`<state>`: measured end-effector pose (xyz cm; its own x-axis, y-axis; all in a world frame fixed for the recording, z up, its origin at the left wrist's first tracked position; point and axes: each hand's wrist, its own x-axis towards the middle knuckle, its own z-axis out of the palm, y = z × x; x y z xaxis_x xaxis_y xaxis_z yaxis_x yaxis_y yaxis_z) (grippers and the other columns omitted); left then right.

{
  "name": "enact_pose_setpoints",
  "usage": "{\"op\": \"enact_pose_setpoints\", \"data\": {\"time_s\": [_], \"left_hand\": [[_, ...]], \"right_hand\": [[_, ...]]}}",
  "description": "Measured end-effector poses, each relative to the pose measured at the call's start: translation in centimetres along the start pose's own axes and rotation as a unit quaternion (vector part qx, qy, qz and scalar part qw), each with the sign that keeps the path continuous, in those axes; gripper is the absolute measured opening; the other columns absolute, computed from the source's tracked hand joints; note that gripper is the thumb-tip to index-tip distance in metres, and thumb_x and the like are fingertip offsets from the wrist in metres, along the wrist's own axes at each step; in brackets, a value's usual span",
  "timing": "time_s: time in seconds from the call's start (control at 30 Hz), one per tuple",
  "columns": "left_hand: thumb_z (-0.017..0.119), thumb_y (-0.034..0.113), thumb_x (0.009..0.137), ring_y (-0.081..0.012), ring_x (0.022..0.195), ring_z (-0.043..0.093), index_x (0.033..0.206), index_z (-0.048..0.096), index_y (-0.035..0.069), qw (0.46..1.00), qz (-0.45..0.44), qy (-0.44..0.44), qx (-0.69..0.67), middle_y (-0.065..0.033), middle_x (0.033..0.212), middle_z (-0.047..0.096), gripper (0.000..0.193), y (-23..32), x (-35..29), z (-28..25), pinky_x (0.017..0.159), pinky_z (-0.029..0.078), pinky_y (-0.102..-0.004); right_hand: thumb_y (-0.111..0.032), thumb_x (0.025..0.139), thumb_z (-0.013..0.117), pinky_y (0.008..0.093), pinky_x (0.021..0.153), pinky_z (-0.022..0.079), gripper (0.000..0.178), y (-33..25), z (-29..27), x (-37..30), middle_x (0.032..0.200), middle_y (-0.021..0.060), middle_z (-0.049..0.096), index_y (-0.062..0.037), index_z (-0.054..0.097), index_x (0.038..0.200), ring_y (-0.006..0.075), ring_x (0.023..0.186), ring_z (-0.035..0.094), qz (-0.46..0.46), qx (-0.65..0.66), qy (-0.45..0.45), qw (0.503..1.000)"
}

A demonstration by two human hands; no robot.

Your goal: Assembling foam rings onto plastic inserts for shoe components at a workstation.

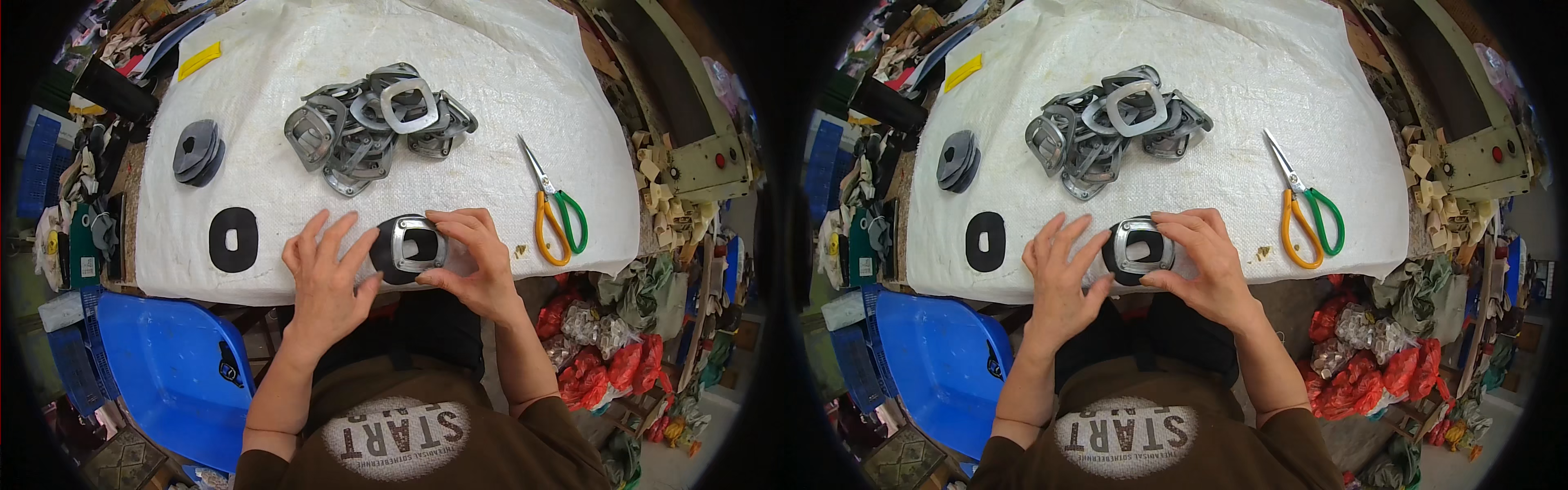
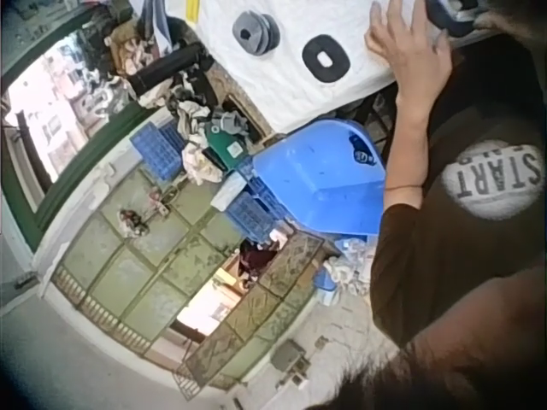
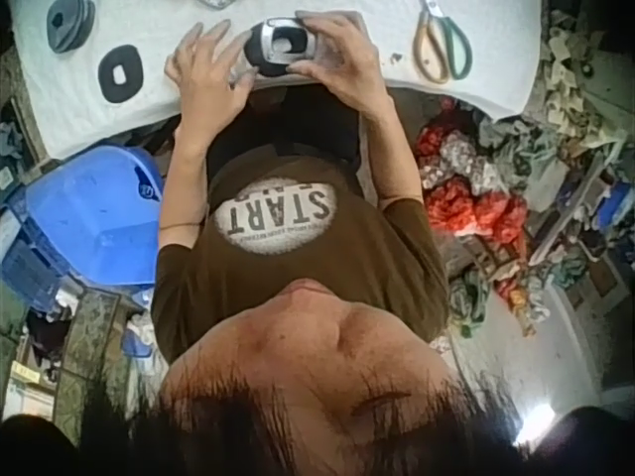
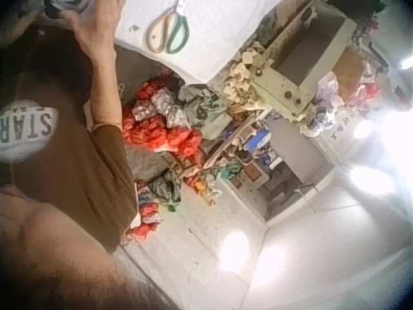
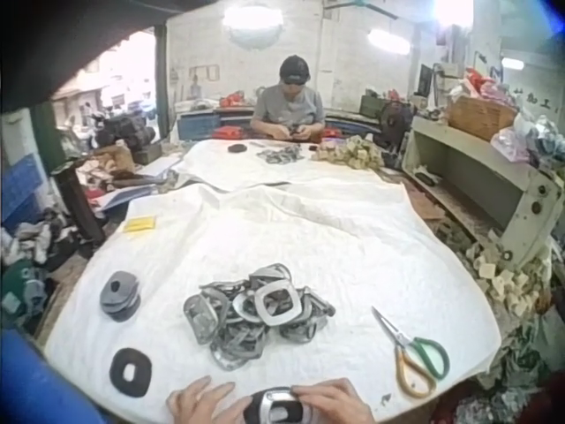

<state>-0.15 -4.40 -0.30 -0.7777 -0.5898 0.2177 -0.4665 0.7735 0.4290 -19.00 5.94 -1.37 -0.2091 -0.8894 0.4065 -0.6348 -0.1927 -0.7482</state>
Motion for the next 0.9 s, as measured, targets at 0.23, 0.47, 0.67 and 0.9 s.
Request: {"op": "enact_pose_setpoints", "data": {"time_s": [0.23, 0.47, 0.67, 0.9], "left_hand": [[0.066, 0.01, 0.065, -0.0286, 0.122, 0.036, 0.116, 0.054, 0.007, 1.0, 0.015, 0.016, -0.014, -0.0113, 0.122, 0.046, 0.052, -1.9, -0.4, 1.1, 0.096, 0.022, -0.0448], [0.064, 0.009, 0.065, -0.0296, 0.123, 0.037, 0.116, 0.054, 0.007, 1.0, -0.002, -0.002, 0.002, -0.012, 0.122, 0.046, 0.052, -0.9, -0.3, 0.3, 0.097, 0.021, -0.0453], [0.066, 0.011, 0.064, -0.0303, 0.123, 0.035, 0.115, 0.054, 0.007, 1.0, 0.001, -0.002, 0.011, -0.012, 0.121, 0.045, 0.053, -0.9, -0.1, 0.3, 0.097, 0.021, -0.0466], [0.068, 0.019, 0.064, -0.0314, 0.124, 0.033, 0.117, 0.053, 0.007, 1.0, 0.003, -0.015, 0.005, -0.0134, 0.124, 0.044, 0.057, -0.9, -0.1, 0.2, 0.098, 0.02, -0.0479]], "right_hand": [[-0.015, 0.055, 0.081, 0.0362, 0.084, 0.044, 0.062, -0.3, 0.4, 0.2, 0.114, 0.0084, 0.058, -0.0076, 0.053, 0.11, 0.0288, 0.098, 0.052, -0.006, -0.024, -0.016, 1.0], [-0.012, 0.053, 0.08, 0.0365, 0.084, 0.043, 0.06, -0.5, 1.0, 0.7, 0.115, 0.0059, 0.058, -0.0073, 0.054, 0.107, 0.0287, 0.099, 0.05, -0.005, -0.07, -0.036, 0.997], [-0.014, 0.054, 0.08, 0.0368, 0.085, 0.04, 0.058, -0.4, 1.3, 1.0, 0.115, 0.0054, 0.057, -0.0078, 0.055, 0.105, 0.0282, 0.099, 0.05, -0.01, -0.089, -0.045, 0.995], [-0.016, 0.053, 0.08, 0.0367, 0.085, 0.04, 0.057, -0.5, 1.6, 0.7, 0.114, 0.0048, 0.057, -0.0075, 0.056, 0.104, 0.0277, 0.099, 0.05, -0.004, -0.095, -0.047, 0.994]]}}
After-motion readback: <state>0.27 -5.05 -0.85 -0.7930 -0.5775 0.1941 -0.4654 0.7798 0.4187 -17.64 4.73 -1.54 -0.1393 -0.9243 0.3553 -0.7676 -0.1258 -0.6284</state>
